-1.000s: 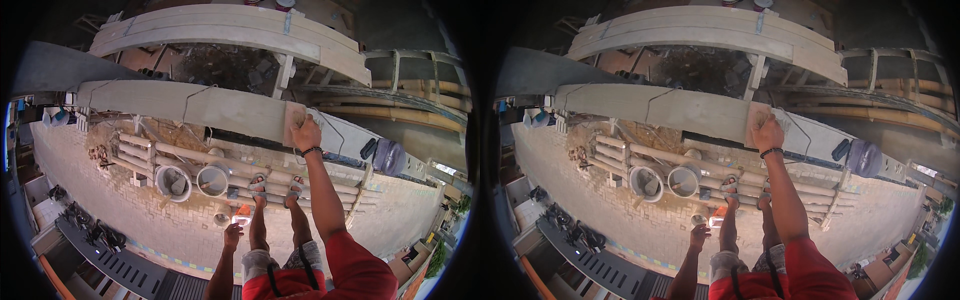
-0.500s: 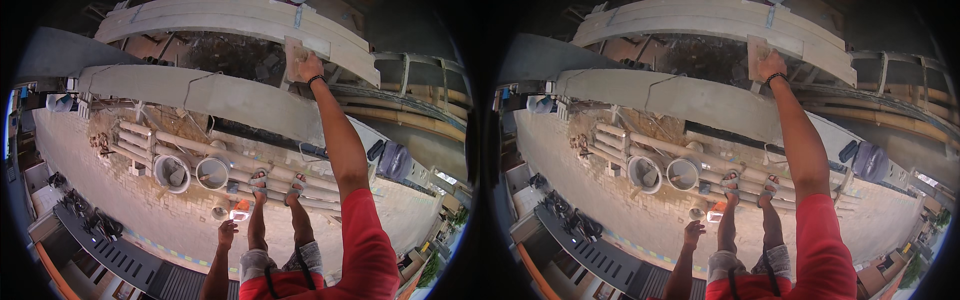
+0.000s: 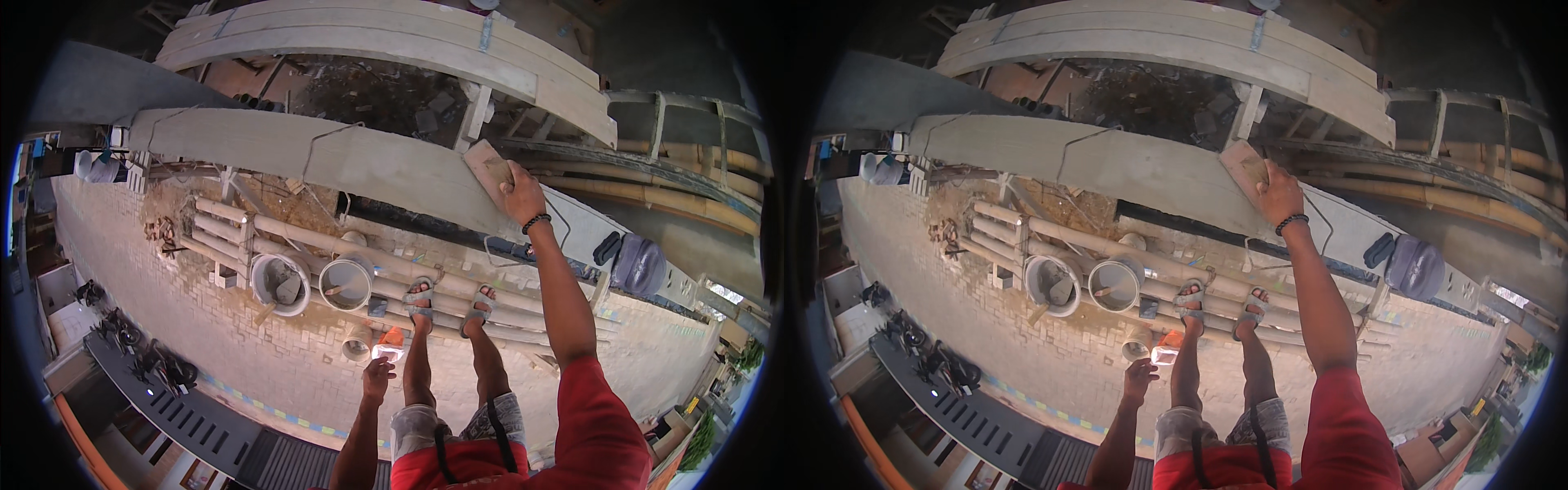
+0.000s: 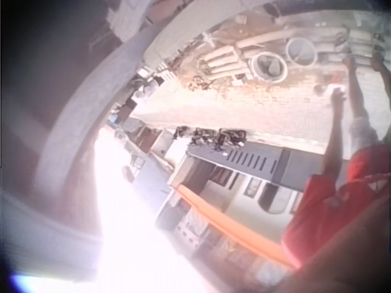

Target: The person applies plaster to a curved wall section using a trowel and a brush. They repeatedly scoop plaster from a bucket, spread it on the surface, and smooth it with the trowel while standing on scaffolding.

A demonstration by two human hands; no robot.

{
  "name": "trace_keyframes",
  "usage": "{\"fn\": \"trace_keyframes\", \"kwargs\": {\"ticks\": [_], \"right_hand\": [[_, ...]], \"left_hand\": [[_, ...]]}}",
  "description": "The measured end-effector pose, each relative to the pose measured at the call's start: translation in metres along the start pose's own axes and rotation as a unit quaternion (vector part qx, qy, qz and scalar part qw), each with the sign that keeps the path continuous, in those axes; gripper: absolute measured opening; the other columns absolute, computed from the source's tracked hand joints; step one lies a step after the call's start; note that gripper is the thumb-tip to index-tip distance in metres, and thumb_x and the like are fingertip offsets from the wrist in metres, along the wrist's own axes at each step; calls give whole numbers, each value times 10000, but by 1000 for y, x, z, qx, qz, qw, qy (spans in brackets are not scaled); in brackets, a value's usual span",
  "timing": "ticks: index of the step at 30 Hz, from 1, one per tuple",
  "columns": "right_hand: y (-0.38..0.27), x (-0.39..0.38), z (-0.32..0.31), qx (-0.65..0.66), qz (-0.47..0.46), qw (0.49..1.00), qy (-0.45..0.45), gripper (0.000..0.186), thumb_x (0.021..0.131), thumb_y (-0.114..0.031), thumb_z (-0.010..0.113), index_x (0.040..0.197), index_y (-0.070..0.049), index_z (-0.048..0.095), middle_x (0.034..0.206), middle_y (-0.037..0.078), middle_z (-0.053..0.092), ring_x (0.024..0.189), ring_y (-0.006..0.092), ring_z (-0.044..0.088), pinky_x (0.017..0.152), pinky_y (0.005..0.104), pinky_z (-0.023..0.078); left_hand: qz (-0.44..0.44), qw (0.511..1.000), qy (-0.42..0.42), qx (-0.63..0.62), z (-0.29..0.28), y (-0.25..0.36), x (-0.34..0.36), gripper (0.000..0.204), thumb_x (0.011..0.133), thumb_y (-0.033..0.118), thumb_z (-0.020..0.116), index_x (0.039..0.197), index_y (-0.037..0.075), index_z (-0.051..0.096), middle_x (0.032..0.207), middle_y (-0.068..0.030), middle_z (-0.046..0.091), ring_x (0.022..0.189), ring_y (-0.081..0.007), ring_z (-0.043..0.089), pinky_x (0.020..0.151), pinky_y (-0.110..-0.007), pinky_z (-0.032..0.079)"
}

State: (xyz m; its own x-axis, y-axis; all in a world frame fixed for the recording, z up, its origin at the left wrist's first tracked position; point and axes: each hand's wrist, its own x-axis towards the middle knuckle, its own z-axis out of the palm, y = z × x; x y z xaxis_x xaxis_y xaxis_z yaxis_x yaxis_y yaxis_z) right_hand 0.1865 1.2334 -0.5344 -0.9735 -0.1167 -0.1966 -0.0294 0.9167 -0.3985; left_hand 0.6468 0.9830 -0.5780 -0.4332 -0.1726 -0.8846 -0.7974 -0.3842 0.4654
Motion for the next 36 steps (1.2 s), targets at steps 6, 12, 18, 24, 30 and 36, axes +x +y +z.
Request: {"fn": "trace_keyframes", "kwargs": {"ticks": [6,12,18,24,30,36], "right_hand": [[-46,-56,27,-16,-91,995,-24,508,760,-125,610,1237,-69,445,1029,142,545,938,333,512,816,453,417],[-83,-113,26,135,-90,987,-14,480,768,-132,612,1195,-5,434,1056,213,533,999,375,517,861,442,421],[-23,-86,17,155,166,966,123,464,757,-119,632,1148,31,433,945,263,593,876,424,582,753,467,473],[-105,-48,62,130,127,981,68,472,757,-170,626,1141,30,438,984,262,584,879,411,589,754,466,484],[-169,-47,61,238,35,971,-7,482,770,-200,610,1152,39,442,1012,265,584,918,417,577,805,461,470],[-48,-82,24,188,189,955,126,386,783,-160,625,1108,-5,484,867,219,630,820,372,621,712,437,477]], "left_hand": [[-10,1000,6,-4,-3,1,5,290,872,159,556,1094,-25,524,885,-144,604,807,-198,611,674,-305,540],[-18,1000,6,6,3,8,7,287,869,150,551,1095,-25,523,888,-143,605,799,-203,614,668,-305,537],[29,999,-7,-23,4,10,0,292,874,169,556,1084,-32,525,889,-138,600,821,-207,612,675,-316,541],[-9,1000,13,8,-10,0,-3,276,871,164,558,1065,-31,530,886,-138,598,826,-203,612,669,-318,546],[-24,999,21,21,-6,10,-3,254,869,125,526,1063,-38,526,887,-144,599,808,-196,612,657,-305,546],[-12,1000,10,-6,-9,5,-5,261,875,130,528,1069,-44,521,892,-138,585,817,-201,611,663,-313,546]]}}
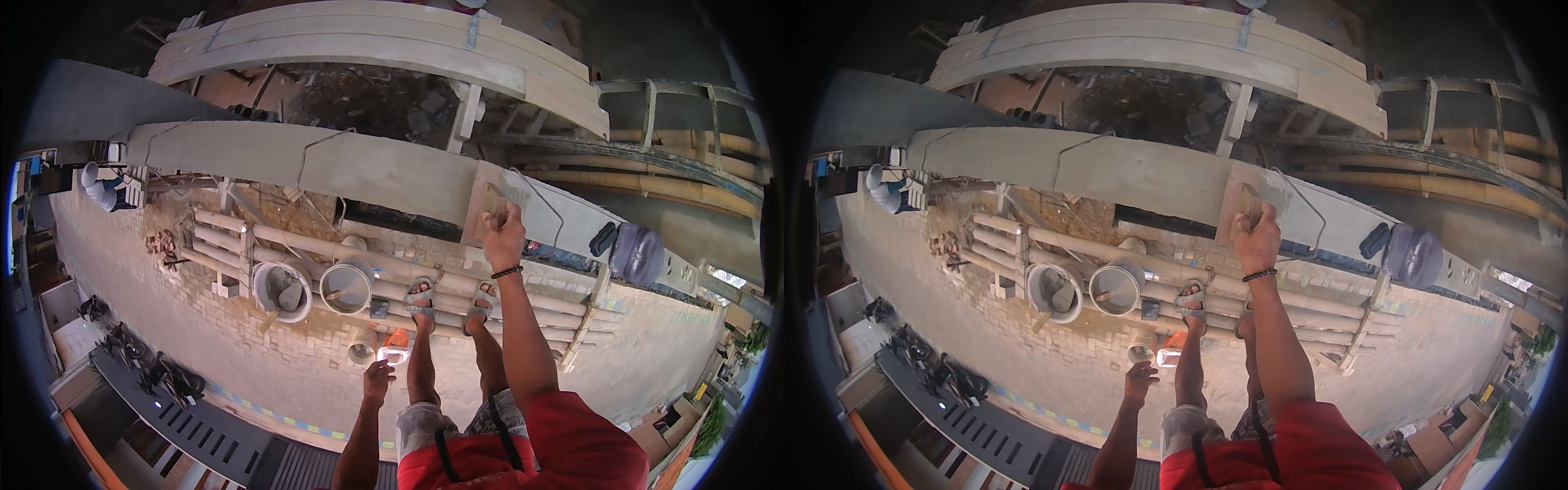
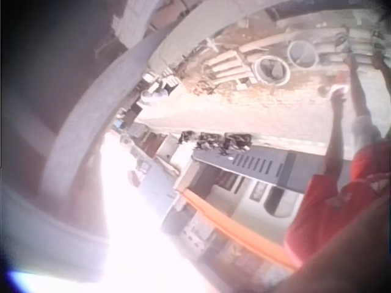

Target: The person applies plaster to a curved wall section using a trowel and a brush. They repeatedly scoop plaster from a bucket, spread it on the surface, and smooth it with the trowel while standing on scaffolding.

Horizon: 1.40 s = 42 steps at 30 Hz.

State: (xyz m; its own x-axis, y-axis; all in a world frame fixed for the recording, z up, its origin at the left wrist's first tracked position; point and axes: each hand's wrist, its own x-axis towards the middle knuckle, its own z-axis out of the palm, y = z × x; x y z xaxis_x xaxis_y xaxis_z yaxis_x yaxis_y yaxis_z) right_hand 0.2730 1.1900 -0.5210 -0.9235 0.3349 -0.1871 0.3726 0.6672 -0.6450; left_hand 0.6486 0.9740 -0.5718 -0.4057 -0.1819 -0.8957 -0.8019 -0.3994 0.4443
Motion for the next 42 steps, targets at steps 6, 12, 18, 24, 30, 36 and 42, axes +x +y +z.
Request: {"fn": "trace_keyframes", "kwargs": {"ticks": [6,12,18,24,30,36,42], "right_hand": [[-15,10,33,-76,-19,996,-36,455,761,-162,625,1133,31,447,945,268,604,878,416,591,757,457,488],[-94,-24,80,35,-120,976,-178,463,770,-157,607,1148,54,440,999,282,583,926,425,570,813,465,462],[-28,-18,-1,54,-29,997,-55,440,766,-165,647,1117,25,461,904,255,616,869,412,595,736,458,471],[7,8,23,-101,-14,995,1,450,768,-180,633,1119,19,435,889,284,607,863,429,594,753,470,475],[-122,-14,123,-2,-113,987,-113,431,766,-182,596,1084,55,427,947,271,597,870,412,597,774,471,484],[-131,-33,94,120,-97,977,-150,435,767,-189,638,1101,33,471,913,242,619,856,399,602,761,439,480],[26,14,-8,4,-26,1000,-5,431,745,-174,686,1083,9,491,859,200,632,817,349,622,718,415,477]], "left_hand": [[-36,999,-2,8,-6,-17,4,260,881,129,526,1073,-48,519,893,-132,573,834,-206,610,656,-313,547],[-17,1000,-9,10,-1,-11,7,284,880,157,532,1081,-42,519,901,-137,582,831,-203,611,659,-314,545],[5,1000,-9,14,-2,-4,3,285,881,168,532,1085,-30,520,903,-117,580,861,-191,602,675,-314,538],[-2,999,-12,-45,-12,-29,6,257,873,126,529,1077,-32,524,900,-114,581,849,-197,606,667,-311,537],[-28,1000,4,5,-15,-27,5,268,864,118,530,1073,-50,517,872,-132,589,796,-201,615,637,-315,541],[-30,999,27,-1,-14,-21,2,278,868,129,533,1083,-46,516,869,-118,575,799,-188,609,647,-309,544],[-31,999,1,-23,0,-27,7,282,876,134,526,1086,-55,516,895,-125,583,804,-180,610,648,-295,541]]}}
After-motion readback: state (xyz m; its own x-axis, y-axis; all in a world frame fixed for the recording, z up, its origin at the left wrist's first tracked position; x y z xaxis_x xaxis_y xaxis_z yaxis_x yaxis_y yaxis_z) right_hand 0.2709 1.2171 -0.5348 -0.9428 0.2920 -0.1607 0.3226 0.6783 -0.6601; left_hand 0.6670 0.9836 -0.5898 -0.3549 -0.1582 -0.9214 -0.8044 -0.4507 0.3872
